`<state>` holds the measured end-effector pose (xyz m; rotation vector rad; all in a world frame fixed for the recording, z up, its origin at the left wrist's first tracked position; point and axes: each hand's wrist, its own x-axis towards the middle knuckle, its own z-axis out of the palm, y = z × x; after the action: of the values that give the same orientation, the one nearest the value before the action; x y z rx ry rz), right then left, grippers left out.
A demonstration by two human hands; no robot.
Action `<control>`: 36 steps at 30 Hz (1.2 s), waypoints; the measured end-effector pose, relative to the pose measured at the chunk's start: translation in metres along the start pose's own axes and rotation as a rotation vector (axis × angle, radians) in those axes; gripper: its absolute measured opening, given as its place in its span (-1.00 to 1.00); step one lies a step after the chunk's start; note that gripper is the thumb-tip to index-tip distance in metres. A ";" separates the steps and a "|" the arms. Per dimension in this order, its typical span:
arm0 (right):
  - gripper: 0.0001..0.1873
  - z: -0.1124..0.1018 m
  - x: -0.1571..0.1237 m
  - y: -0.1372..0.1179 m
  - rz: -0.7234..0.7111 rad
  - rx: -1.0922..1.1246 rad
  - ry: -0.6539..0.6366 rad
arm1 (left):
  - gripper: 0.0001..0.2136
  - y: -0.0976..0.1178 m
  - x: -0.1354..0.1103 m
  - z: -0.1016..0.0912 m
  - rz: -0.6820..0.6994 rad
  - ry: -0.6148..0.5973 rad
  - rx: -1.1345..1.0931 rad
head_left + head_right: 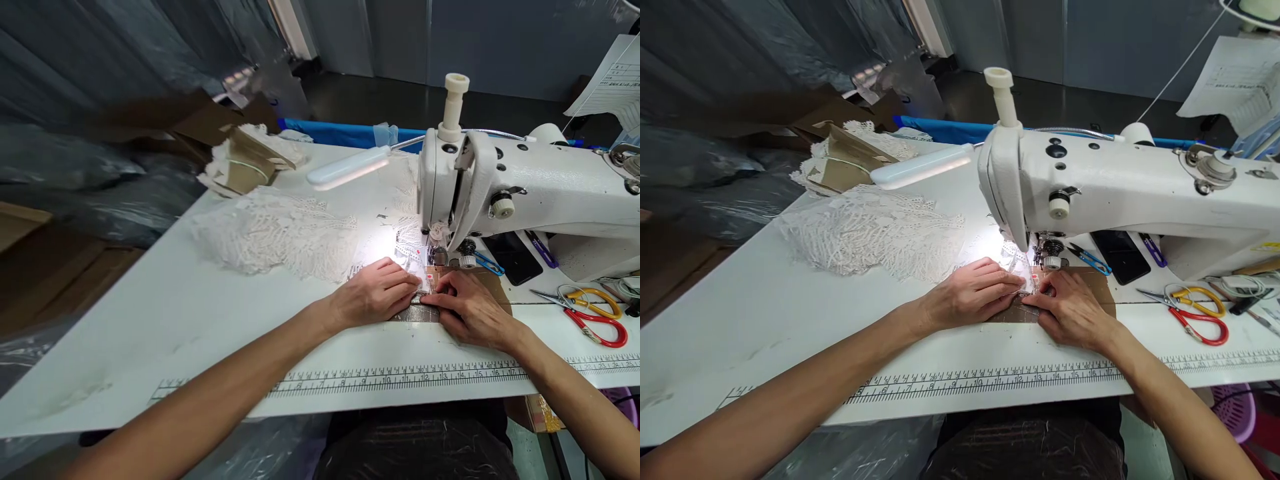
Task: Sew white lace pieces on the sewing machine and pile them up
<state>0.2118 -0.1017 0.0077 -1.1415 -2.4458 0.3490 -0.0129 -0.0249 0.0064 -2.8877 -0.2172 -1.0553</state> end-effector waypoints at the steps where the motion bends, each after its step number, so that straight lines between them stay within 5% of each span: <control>1: -0.62 0.000 0.000 0.000 -0.002 -0.001 0.005 | -0.90 0.000 0.000 0.000 0.002 -0.003 0.006; 19: -0.65 0.002 -0.002 0.001 0.000 -0.012 0.010 | -0.85 0.004 0.000 0.001 0.011 -0.004 0.047; 28: -0.63 -0.003 -0.001 0.001 0.039 0.109 0.012 | -0.81 0.012 -0.001 0.002 -0.092 -0.019 0.124; 32: -0.61 -0.009 -0.001 0.013 0.172 0.300 0.105 | -0.82 0.014 -0.001 0.002 -0.087 -0.039 0.147; 36: -0.58 -0.005 -0.002 0.018 0.192 0.188 0.165 | -0.84 0.014 -0.002 0.002 -0.082 -0.044 0.150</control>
<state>0.2270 -0.0914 0.0046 -1.2715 -2.1182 0.5094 -0.0112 -0.0389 0.0038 -2.7905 -0.4022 -0.9434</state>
